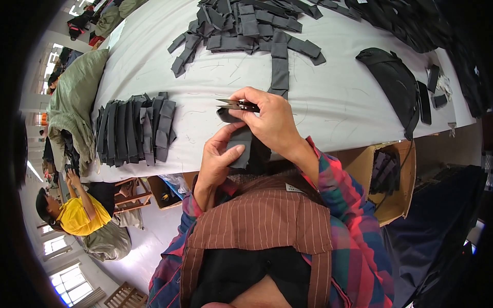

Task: Trimming excess threads and cleaning edges of black fabric strips using small scissors.

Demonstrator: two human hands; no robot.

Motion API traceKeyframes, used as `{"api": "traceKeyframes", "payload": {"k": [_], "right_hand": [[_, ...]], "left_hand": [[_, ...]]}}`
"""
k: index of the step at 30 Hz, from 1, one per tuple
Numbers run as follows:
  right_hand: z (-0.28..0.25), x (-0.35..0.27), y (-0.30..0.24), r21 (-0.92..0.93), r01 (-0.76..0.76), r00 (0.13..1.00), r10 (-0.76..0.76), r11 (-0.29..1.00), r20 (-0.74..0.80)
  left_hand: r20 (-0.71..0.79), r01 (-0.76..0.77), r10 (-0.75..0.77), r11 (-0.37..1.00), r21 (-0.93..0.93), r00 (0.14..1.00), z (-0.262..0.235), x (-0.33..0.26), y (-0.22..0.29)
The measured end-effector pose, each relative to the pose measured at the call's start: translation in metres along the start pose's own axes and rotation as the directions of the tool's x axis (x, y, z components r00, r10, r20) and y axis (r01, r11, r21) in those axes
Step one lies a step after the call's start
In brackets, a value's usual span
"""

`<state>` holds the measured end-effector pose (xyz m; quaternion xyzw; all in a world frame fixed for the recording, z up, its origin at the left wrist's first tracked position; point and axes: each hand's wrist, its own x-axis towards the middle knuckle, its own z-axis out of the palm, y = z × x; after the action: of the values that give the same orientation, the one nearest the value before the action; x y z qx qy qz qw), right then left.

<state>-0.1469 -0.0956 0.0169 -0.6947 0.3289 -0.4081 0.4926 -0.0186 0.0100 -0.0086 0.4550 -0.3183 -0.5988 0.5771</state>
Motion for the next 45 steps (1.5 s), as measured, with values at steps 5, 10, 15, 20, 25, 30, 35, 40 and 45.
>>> {"api": "traceKeyframes", "payload": {"k": [5, 10, 15, 20, 25, 30, 35, 40, 45], "right_hand": [[-0.016, -0.013, 0.000, -0.110, 0.063, 0.998, -0.059, 0.992, 0.033], [-0.021, -0.039, 0.007, -0.173, 0.013, 0.998, -0.004, 0.985, 0.056], [-0.021, -0.040, 0.000, -0.412, 0.039, 0.991, 0.017, 0.910, 0.130], [-0.019, -0.040, 0.003, -0.487, 0.123, 0.990, -0.076, 0.865, 0.116], [-0.015, -0.040, 0.002, -0.540, 0.208, 0.978, -0.192, 0.816, 0.087], [-0.013, -0.040, 0.003, -0.528, 0.214, 0.976, -0.204, 0.822, 0.078], [-0.012, -0.038, 0.008, -0.423, 0.170, 0.985, -0.156, 0.890, 0.069], [-0.013, -0.036, 0.005, -0.438, 0.176, 0.984, -0.159, 0.882, 0.076], [-0.014, -0.036, 0.000, -0.538, 0.231, 0.973, -0.209, 0.811, 0.102]], "left_hand": [[-0.110, 0.018, -0.033, 0.991, -0.132, 0.993, -0.014, -0.003, 0.000], [-0.105, -0.032, 0.017, 0.989, -0.146, 0.994, -0.013, 0.000, 0.002], [-0.094, -0.054, 0.049, 0.997, -0.058, 0.994, -0.010, 0.001, 0.003], [-0.109, -0.068, 0.067, 0.998, 0.000, 0.992, -0.007, 0.001, 0.003], [-0.102, -0.069, 0.072, 0.997, 0.031, 0.992, -0.011, 0.001, 0.001], [-0.105, -0.067, 0.069, 0.998, 0.022, 0.992, -0.012, 0.001, 0.003], [-0.092, -0.062, 0.061, 0.998, -0.007, 0.994, -0.009, 0.001, 0.006], [-0.093, -0.057, 0.057, 0.998, 0.001, 0.994, -0.010, 0.003, 0.006], [-0.091, -0.056, 0.056, 0.998, 0.000, 0.994, -0.010, 0.002, 0.007]]}}
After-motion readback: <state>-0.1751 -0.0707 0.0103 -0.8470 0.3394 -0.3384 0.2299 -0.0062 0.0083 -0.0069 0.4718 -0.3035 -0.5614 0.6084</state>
